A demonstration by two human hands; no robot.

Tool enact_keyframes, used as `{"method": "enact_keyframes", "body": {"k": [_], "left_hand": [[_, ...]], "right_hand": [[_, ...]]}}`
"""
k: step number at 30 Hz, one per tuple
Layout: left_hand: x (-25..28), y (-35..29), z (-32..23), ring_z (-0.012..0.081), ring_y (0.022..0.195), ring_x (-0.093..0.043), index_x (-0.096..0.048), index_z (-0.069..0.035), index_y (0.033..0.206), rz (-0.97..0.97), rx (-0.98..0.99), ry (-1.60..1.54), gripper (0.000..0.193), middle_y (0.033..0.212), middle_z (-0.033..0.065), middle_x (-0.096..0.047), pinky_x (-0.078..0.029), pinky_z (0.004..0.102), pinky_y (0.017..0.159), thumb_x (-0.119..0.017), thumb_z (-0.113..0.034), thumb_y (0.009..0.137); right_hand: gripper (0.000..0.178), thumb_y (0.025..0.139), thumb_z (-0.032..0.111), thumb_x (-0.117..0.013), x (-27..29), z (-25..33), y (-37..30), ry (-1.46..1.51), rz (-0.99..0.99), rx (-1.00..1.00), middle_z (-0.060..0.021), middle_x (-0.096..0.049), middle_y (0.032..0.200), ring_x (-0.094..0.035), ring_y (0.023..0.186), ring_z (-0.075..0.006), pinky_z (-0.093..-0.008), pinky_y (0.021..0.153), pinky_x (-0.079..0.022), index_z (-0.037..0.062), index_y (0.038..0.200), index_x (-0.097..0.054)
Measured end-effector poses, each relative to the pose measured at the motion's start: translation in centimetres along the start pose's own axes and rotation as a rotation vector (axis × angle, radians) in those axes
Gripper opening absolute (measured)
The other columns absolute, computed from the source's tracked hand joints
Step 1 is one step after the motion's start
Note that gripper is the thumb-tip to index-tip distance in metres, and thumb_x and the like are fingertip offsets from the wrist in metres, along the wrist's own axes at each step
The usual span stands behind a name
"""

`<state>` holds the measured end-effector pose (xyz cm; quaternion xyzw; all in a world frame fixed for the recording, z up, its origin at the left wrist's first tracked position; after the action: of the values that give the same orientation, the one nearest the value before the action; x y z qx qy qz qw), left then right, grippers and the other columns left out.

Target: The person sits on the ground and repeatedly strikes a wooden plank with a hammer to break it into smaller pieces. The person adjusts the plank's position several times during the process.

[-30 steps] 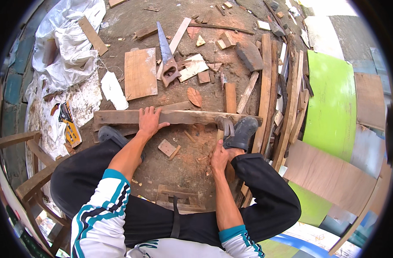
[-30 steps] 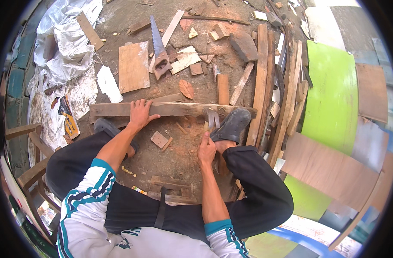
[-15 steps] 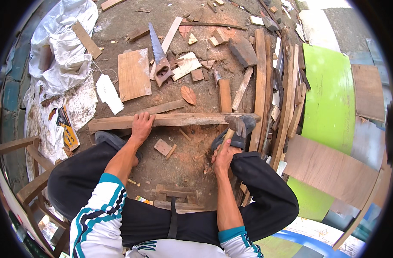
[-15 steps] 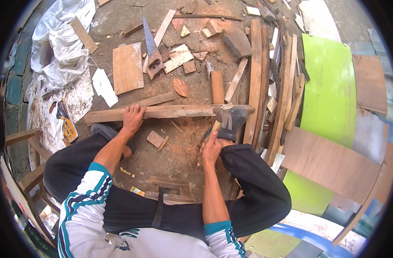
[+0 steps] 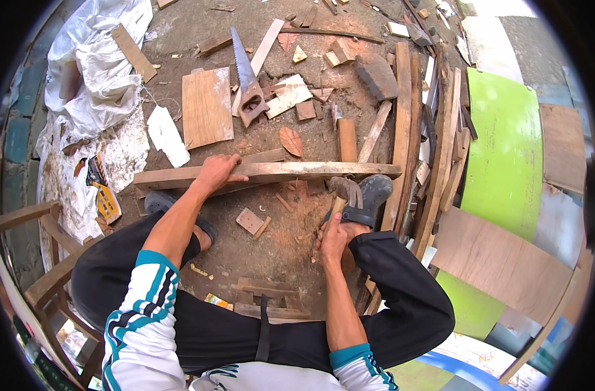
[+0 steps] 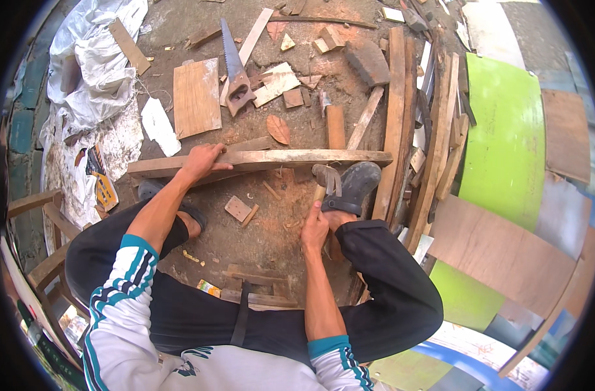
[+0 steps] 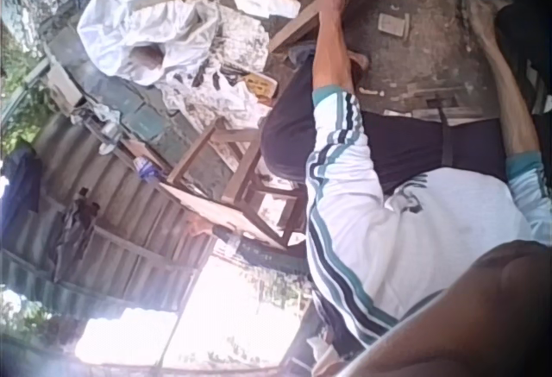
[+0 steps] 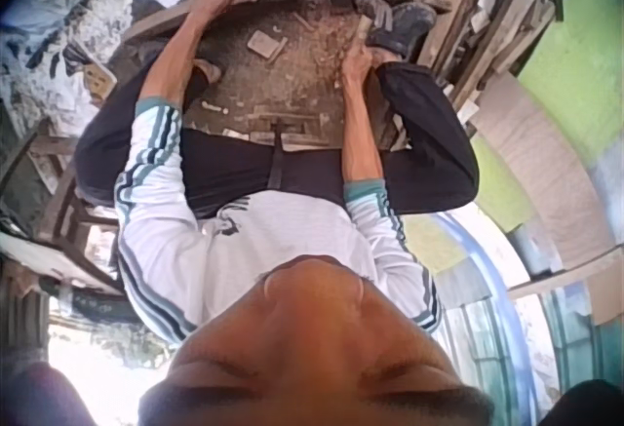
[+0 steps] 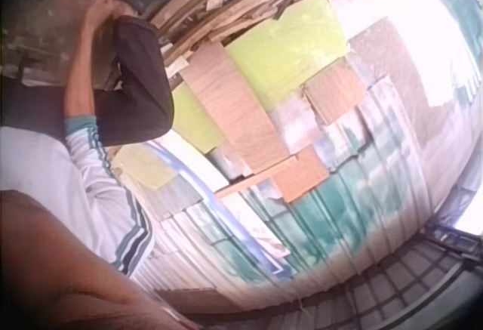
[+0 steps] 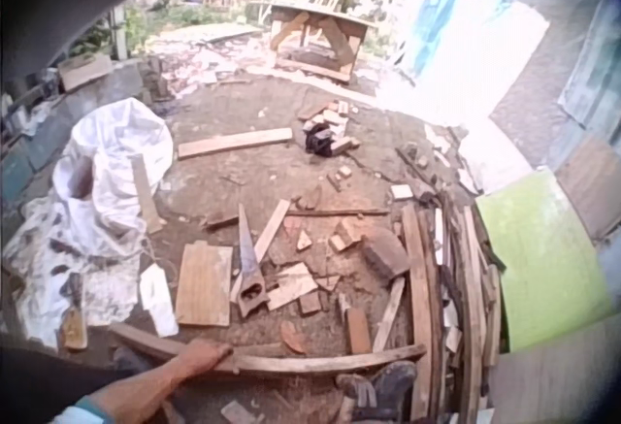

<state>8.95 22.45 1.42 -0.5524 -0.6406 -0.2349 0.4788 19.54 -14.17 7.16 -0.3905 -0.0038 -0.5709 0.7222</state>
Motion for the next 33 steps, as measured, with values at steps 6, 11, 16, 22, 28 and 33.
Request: {"method": "enact_keyframes", "body": {"k": [6,11,16,22,28,33], "left_hand": [[-0.8,0.7,0.3,0.0285,0.122,-0.057,-0.071,-0.011,0.111,0.068,0.150,0.012,0.060,0.117,0.0130,-0.069,-0.041,0.0486,0.102,-0.061,-0.065,0.086],[-1.6,-1.9,-2.3,0.0275,0.146,-0.029,-0.058,-0.022,0.136,-0.394,0.111,0.375,0.063,0.155,0.0087,-0.036,-0.017,0.0602,0.119,-0.057,-0.065,0.090],[-2.5,-2.6,-4.2,0.0299,0.146,-0.028,-0.040,-0.024,0.151,-0.142,0.090,0.256,0.088,0.157,0.0157,-0.031,-0.020,0.0591,0.118,-0.071,-0.064,0.079],[-2.7,-1.0,-2.2,0.0260,0.109,-0.053,-0.051,-0.014,0.139,-0.126,-0.042,0.286,0.090,0.120,0.0089,-0.054,-0.043,0.0422,0.089,-0.087,-0.047,0.063],[-0.5,-0.1,-1.5,0.0260,0.104,-0.057,-0.058,-0.010,0.134,-0.109,-0.193,0.143,0.077,0.110,0.0076,-0.059,-0.047,0.0385,0.088,-0.074,-0.059,0.077],[0.1,0.2,-1.6,0.0278,0.108,-0.058,-0.058,-0.012,0.134,-0.164,-0.181,0.150,0.076,0.113,0.0105,-0.060,-0.047,0.0408,0.090,-0.060,-0.069,0.085]], "right_hand": [[0.069,0.102,0.063,-0.039,-0.9,0.6,-0.4,0.016,0.080,-0.047,-0.0031,-0.044,0.051,-0.046,0.039,-0.0153,-0.0331,0.039,-0.037,0.0027,0.071,-0.052],[0.070,0.102,0.063,-0.041,-3.2,1.2,-0.4,0.045,0.146,-0.046,-0.0022,-0.043,0.049,-0.049,0.041,-0.0148,-0.0337,0.041,-0.038,0.0024,0.069,-0.051],[0.070,0.102,0.063,-0.041,-4.3,-0.2,-0.6,-0.078,0.138,-0.023,-0.0037,-0.047,0.051,-0.049,0.042,-0.0154,-0.0351,0.042,-0.038,0.0020,0.069,-0.052],[0.072,0.101,0.064,-0.041,-5.2,-2.7,-0.6,-0.116,0.135,-0.021,-0.0057,-0.048,0.053,-0.051,0.041,-0.0173,-0.0359,0.042,-0.038,0.0009,0.068,-0.052],[0.070,0.101,0.065,-0.039,-4.0,-1.6,-0.5,-0.016,0.133,-0.053,-0.0035,-0.047,0.055,-0.047,0.041,-0.0150,-0.0318,0.039,-0.038,0.0028,0.073,-0.052],[0.070,0.102,0.065,-0.038,-4.3,1.2,-0.8,0.034,0.122,-0.072,-0.0032,-0.046,0.055,-0.046,0.041,-0.0148,-0.0316,0.039,-0.038,0.0028,0.073,-0.052]]}}
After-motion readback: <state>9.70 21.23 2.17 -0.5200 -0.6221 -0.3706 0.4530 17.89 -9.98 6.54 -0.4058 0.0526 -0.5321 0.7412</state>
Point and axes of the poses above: each hand's wrist, its own y-axis towards the middle knuckle, its own x-axis out of the back of the hand, z = x × y, the point moved 7 cm from there along y, towards the middle knuckle
